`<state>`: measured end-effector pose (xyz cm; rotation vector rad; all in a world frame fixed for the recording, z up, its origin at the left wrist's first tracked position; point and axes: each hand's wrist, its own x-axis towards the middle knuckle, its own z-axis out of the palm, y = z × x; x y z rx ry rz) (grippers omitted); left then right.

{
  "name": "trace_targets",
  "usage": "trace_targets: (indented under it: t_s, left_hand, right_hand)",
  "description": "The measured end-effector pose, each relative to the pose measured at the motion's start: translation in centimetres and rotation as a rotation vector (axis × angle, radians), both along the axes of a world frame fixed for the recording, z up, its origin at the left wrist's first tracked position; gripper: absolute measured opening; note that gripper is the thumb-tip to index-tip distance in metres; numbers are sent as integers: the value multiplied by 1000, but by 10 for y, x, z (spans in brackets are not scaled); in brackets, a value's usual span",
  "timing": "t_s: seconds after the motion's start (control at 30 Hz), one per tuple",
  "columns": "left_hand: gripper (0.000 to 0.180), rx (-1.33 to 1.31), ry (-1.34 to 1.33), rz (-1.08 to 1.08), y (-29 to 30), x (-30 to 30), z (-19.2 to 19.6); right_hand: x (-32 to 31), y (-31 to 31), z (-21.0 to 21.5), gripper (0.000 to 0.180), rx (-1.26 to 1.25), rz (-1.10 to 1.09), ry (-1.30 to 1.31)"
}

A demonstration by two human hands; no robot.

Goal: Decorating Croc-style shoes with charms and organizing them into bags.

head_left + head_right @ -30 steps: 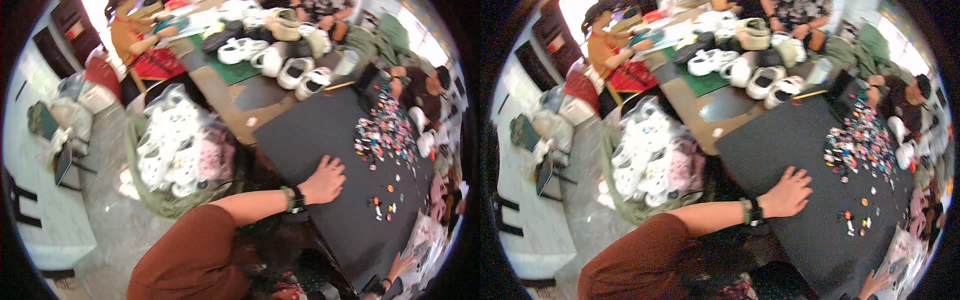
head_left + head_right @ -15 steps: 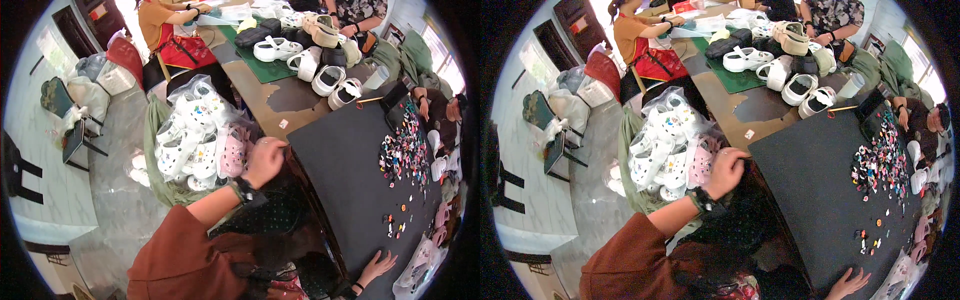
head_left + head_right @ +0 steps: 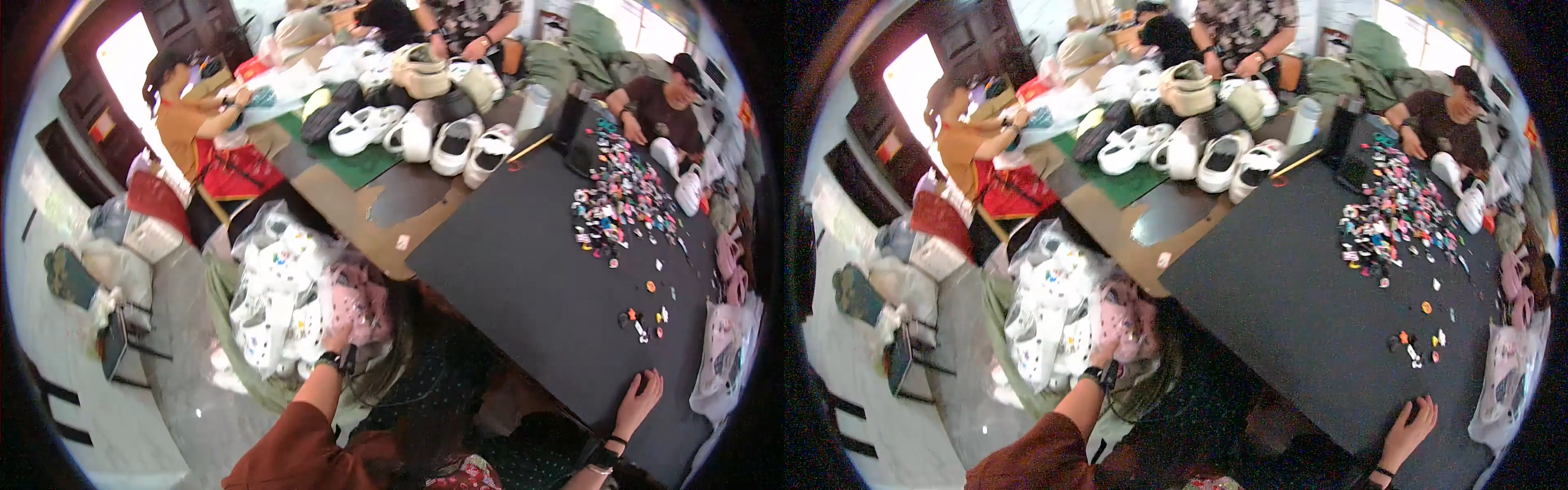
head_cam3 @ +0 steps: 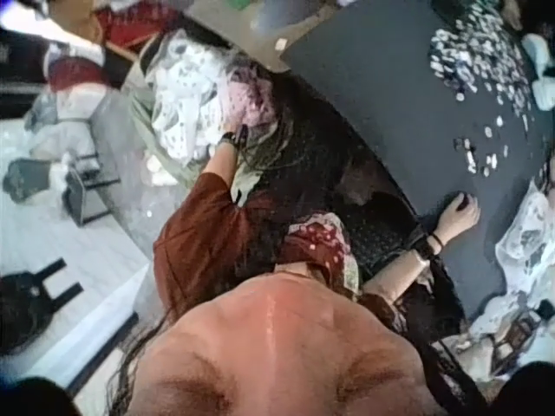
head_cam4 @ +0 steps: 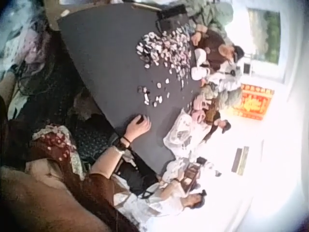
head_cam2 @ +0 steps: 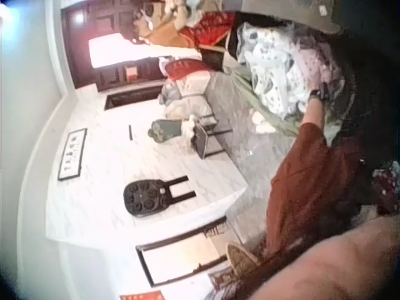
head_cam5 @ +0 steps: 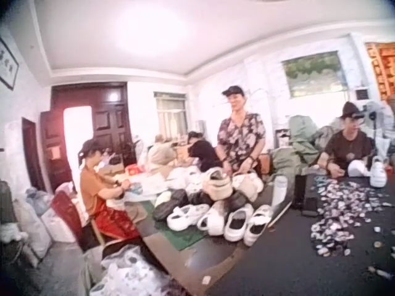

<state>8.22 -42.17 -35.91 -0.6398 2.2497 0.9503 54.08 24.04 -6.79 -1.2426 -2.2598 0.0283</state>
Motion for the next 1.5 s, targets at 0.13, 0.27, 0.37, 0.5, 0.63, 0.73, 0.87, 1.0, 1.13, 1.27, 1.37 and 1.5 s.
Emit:
trace_targets:
  t_s: [0.13,0.27,0.37,0.5,0.63,0.73,0.87,1.0,1.13,1.27,1.37,1.5]
  left_hand:
    - [69,880,-18,271,123,23,6]
    - [68,947,71,192,150,24,26]
    - [72,676,85,34,127,13,9]
    - [82,152,117,-164,134,-6,11]
    - [57,-262,448,-537,157,5,24]
    - [57,81,223,-191,206,17,35]
    - [83,279,271,256,121,-16,38]
    - [67,625,325,321,161,13,106]
    - [53,988,483,225,113,0,187]
    - [45,1025,607,321,100,2,277]
    - [55,1035,699,315,99,7,335]
    - [64,1048,865,285,116,26,395]
  right_hand:
    - [21,-1,36,23,116,-32,-31]
    - [22,-5,48,22,94,-65,48]
    - [10,-13,52,21,31,-103,77]
    - [11,-16,54,21,5,-123,111]
    - [20,-19,60,21,18,-138,104]
    - [47,-24,66,22,39,-222,58]
    - [8,-22,58,24,34,-108,94]
    - [32,-22,58,25,71,-150,53]
    - [21,-21,59,23,106,-101,123]
    - [18,-19,60,26,82,-79,128]
    - [10,-19,58,25,53,-71,146]
    - [10,-20,60,25,75,-65,148]
